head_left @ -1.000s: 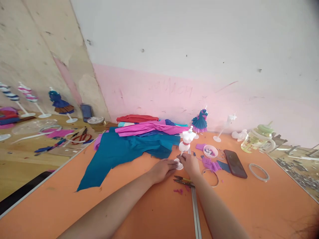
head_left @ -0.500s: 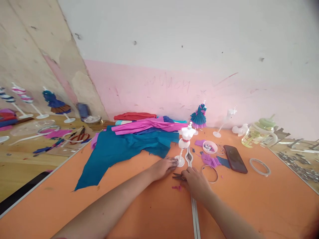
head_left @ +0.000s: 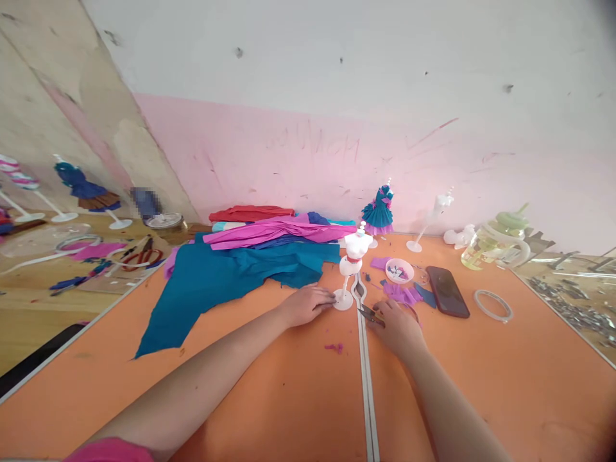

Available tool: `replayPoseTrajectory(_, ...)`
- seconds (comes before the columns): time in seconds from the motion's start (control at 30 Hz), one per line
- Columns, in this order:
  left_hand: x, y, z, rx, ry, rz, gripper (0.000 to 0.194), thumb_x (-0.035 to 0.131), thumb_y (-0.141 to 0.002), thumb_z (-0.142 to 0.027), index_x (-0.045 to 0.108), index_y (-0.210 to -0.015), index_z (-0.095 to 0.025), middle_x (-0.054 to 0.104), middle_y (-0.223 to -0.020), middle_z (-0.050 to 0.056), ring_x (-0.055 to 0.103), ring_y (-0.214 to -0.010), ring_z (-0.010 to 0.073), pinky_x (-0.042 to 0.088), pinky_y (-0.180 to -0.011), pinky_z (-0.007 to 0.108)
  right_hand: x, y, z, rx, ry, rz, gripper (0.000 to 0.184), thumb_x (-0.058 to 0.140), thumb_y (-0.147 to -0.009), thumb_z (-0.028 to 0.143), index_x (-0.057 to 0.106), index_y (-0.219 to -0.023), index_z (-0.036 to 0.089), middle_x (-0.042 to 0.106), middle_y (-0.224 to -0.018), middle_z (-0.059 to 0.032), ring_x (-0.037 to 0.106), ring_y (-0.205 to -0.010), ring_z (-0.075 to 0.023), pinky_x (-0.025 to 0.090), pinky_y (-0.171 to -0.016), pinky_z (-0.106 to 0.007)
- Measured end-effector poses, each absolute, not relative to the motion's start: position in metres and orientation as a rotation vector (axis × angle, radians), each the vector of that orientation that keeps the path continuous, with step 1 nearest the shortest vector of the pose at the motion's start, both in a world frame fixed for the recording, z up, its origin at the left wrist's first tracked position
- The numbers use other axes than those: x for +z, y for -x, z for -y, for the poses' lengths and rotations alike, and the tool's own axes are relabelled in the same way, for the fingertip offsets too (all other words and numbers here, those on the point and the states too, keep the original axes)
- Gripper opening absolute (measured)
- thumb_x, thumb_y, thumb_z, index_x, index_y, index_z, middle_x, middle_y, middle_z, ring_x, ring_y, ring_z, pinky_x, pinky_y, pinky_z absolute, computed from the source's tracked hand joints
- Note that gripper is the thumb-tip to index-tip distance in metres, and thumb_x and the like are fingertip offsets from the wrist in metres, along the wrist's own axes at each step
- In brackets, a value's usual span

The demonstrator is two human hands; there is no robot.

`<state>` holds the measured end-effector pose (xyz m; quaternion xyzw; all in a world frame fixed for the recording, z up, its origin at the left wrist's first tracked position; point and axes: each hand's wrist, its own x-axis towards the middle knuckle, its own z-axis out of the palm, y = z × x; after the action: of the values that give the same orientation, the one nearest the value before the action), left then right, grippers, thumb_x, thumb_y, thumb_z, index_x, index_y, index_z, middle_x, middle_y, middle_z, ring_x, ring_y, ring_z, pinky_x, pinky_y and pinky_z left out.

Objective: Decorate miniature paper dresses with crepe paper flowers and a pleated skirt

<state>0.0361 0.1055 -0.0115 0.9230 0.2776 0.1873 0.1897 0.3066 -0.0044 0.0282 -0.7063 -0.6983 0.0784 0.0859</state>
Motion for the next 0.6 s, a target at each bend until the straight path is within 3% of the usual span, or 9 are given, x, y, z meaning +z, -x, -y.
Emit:
replayPoseTrajectory(0.07,-0.019,-0.033,-0.108,0.543,-2.612,-0.807,0.038,0.042,-0.100,-0.042,0.067,-0.126,-0.029,0.066,-0.131,0.003,0.054,-0.129,0.0237,0.031,-0.117,0.044,0.029,-0.292,0.011,0.255,2.000,2.152,0.027,0.049,-0.095,0.042,0.066,-0.109,0.026,0.065,-0.110,-0.0055,0.063,-0.088,-0.0181,0.045,-0.070,-0.028)
replayPoseTrajectory(0.17,-0.028,-0.029,-0.110,0.552,-2.641,-0.818,0.039,0.042,-0.100,-0.041,0.064,-0.130,-0.029,0.060,-0.138,0.003,0.048,-0.134,0.0246,0.030,-0.118,0.046,0.025,-0.265,0.017,0.341,1.599,2.449,0.028,0.055,-0.093,0.043,0.066,-0.117,0.034,0.064,-0.119,-0.0014,0.060,-0.103,-0.0176,0.046,-0.084,-0.027)
replayPoseTrajectory(0.27,-0.032,-0.026,-0.112,0.529,-2.677,-0.778,0.040,0.043,-0.100,-0.040,0.060,-0.135,-0.030,0.057,-0.142,0.002,0.048,-0.135,0.0239,0.031,-0.118,0.045,0.016,-0.249,0.018,0.394,1.283,2.644,0.026,0.050,-0.096,0.025,0.069,-0.114,0.031,0.065,-0.116,-0.0033,0.058,-0.106,-0.0173,0.046,-0.085,-0.026)
replayPoseTrajectory(0.37,-0.033,-0.023,-0.113,0.524,-2.707,-0.748,0.040,0.043,-0.100,-0.039,0.059,-0.136,-0.029,0.057,-0.142,0.002,0.046,-0.136,0.0241,0.031,-0.118,0.045,0.008,-0.251,0.014,0.486,1.290,2.633,0.027,0.050,-0.093,0.013,0.073,-0.096,0.025,0.069,-0.099,-0.0032,0.062,-0.093,-0.0146,0.046,-0.081,-0.023)
replayPoseTrajectory(0.47,-0.032,-0.021,-0.113,0.534,-2.730,-0.730,0.040,0.044,-0.100,-0.038,0.060,-0.135,-0.027,0.057,-0.142,0.003,0.045,-0.137,0.0245,0.033,-0.118,0.045,0.008,-0.268,0.009,0.493,1.380,2.558,0.023,0.052,-0.090,0.013,0.073,-0.087,0.023,0.070,-0.091,-0.0025,0.063,-0.088,-0.0145,0.046,-0.080,-0.023)
replayPoseTrajectory(0.6,-0.029,-0.020,-0.111,0.560,-2.750,-0.704,0.039,0.043,-0.100,-0.036,0.060,-0.134,-0.026,0.061,-0.138,0.003,0.043,-0.139,0.0247,0.032,-0.118,0.045,0.019,-0.300,-0.006,0.310,1.695,2.283,0.030,0.040,-0.098,0.020,0.070,-0.104,0.021,0.070,-0.104,-0.0066,0.063,-0.098,-0.0185,0.045,-0.084,-0.029)
